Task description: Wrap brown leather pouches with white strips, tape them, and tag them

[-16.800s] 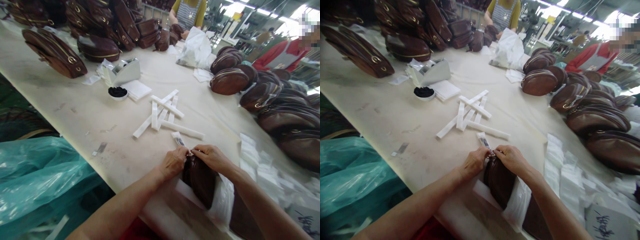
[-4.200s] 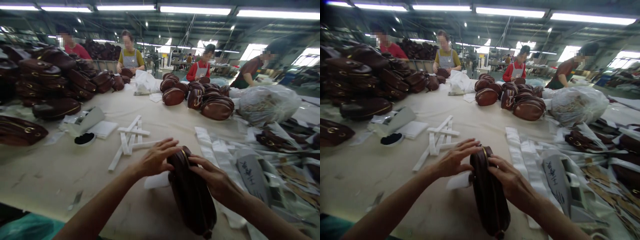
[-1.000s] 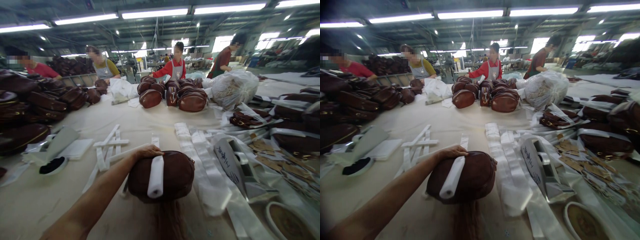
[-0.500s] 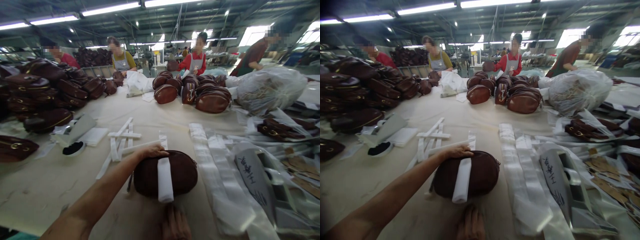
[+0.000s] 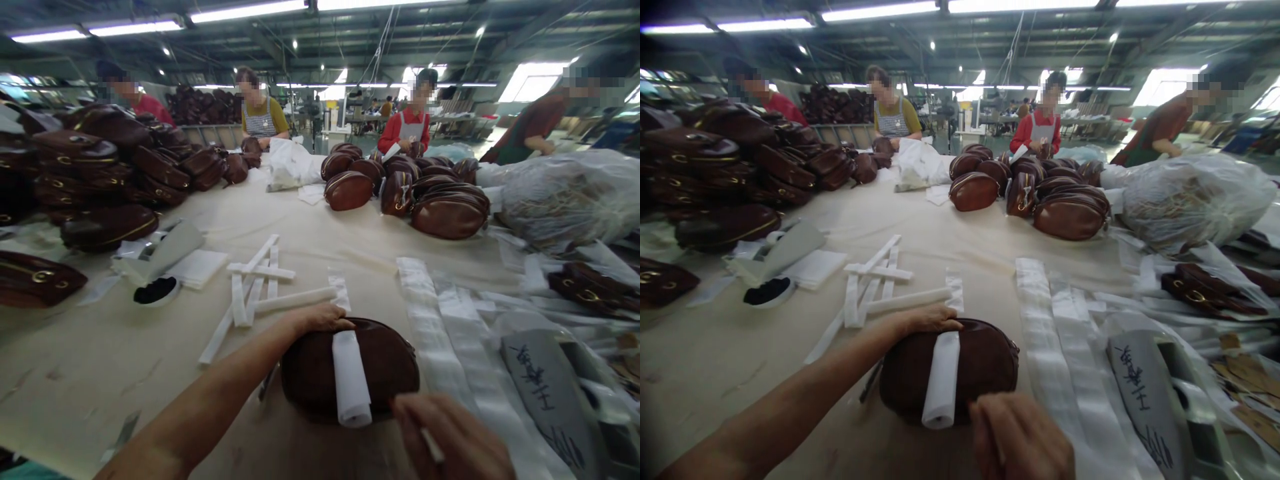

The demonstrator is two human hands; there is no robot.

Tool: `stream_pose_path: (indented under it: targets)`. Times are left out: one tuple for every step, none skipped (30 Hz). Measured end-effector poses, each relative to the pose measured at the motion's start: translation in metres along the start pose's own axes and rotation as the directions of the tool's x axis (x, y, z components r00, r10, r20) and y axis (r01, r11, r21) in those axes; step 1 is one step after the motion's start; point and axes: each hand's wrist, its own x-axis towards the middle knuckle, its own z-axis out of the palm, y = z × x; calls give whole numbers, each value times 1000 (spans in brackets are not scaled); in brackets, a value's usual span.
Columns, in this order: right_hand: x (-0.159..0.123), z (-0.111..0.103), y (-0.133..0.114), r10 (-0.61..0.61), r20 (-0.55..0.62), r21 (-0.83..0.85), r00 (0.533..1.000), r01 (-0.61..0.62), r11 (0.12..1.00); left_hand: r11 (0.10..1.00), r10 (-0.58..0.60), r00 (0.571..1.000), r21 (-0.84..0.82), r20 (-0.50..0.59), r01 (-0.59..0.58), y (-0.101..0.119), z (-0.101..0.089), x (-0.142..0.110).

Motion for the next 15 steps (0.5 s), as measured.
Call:
stream_pose_path:
  targets:
    - [25, -7, 15, 101, -20, 38, 995, -100, 994, 1000, 3, 1000, 4, 3, -3, 0, 1, 0]
    - [50, -7, 29, 206, 8, 59, 978, -206, 977, 1000, 5, 1000, 8, 6, -5, 0, 1, 0]
    - [75, -1, 42, 333, 75, 55, 940, -337, 940, 1000, 6, 1000, 12, 6, -6, 1, 2, 0]
    - [99, 10, 54, 430, 204, 34, 880, -445, 895, 1000, 7, 1000, 16, 5, -7, 1, 2, 0]
    - [120, 26, 63, 487, 351, 6, 800, -523, 853, 1000, 6, 1000, 20, 2, -6, 2, 2, -1]
    - [138, 43, 71, 502, 409, -5, 762, -549, 836, 1000, 5, 1000, 23, -2, -5, 2, 1, -1]
    - [152, 62, 76, 517, 454, -19, 725, -573, 820, 1000, 4, 1000, 26, -5, -4, 3, 1, -2]
    - [162, 80, 80, 532, 486, -29, 694, -595, 803, 1000, 3, 1000, 28, -7, -3, 3, 1, -2]
    - [169, 96, 82, 546, 499, -32, 673, -615, 788, 1000, 3, 1000, 28, -9, -3, 4, 1, -2]
    - [172, 110, 83, 561, 513, -32, 650, -639, 768, 1000, 3, 1000, 27, -11, -3, 3, 1, -2]
    - [173, 120, 84, 574, 526, -24, 627, -664, 747, 1000, 3, 1000, 23, -12, -3, 3, 2, -2]
    - [172, 127, 84, 582, 539, -5, 609, -688, 725, 1000, 2, 1000, 18, -13, -1, 3, 2, -2]
    - [170, 131, 84, 584, 551, 25, 595, -712, 702, 1000, 0, 1000, 11, -14, 0, 2, 3, -2]
    - [168, 132, 84, 582, 564, 67, 586, -735, 675, 1000, -2, 1000, 3, -16, 2, 2, 3, -1]
    - [166, 131, 85, 577, 575, 116, 581, -756, 645, 1000, -5, 1000, -4, -18, 4, 1, 4, 0]
